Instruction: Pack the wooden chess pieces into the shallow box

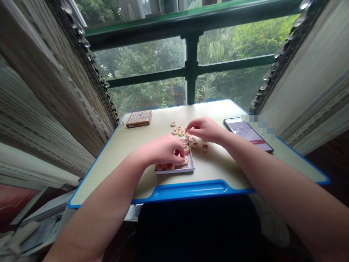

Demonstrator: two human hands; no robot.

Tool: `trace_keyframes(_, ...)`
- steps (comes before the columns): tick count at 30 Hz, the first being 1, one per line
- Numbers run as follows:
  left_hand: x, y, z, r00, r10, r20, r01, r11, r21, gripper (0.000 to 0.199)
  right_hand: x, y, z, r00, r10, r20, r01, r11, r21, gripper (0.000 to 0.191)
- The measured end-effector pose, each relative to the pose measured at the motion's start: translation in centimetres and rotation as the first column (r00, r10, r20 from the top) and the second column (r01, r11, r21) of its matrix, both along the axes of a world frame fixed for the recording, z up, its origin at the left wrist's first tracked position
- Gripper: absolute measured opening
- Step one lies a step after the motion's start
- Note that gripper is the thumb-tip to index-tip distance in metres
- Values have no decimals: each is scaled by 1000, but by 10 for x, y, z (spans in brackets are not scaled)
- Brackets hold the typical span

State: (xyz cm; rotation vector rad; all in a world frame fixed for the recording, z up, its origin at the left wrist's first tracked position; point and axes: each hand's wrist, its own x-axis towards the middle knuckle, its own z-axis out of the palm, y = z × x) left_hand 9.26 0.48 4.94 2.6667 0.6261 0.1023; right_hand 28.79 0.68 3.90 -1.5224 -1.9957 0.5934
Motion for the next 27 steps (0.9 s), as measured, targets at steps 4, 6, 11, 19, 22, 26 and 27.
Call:
trace_keyframes(4,-1,2,-2,1000,-17,19,17,1000,23,13,0,-1,2,999,-35,-24,35,999,3,24)
trace_keyframes(6,-1,3,-3,999,-24,22,23,999,38,14,1,-1,3,998,-46,-40,46,999,-3,24)
trace_keyframes(11,0,1,-4,1000,-27,-7,27,999,44,15,1,-1,2,997,-51,-61,50,999,-12,26)
trace_keyframes(19,5,-2,-4,1000,-1,-30,4,994,107,19,1,1,1,999,-30,-40,30,1000,-2,25)
trace_keyframes(22,5,-1,-5,1000,13,-27,-9,992,123,19,1,1,1,999,-29,-38,29,1000,-5,25)
trace_keyframes(26,5,0,-7,1000,9,-4,-9,994,109,19,2,1,0,998,-28,-47,28,1000,1,26)
trace_keyframes(27,4,0,-7,1000,7,-1,-7,995,102,19,2,1,0,998,-31,-49,31,1000,2,25)
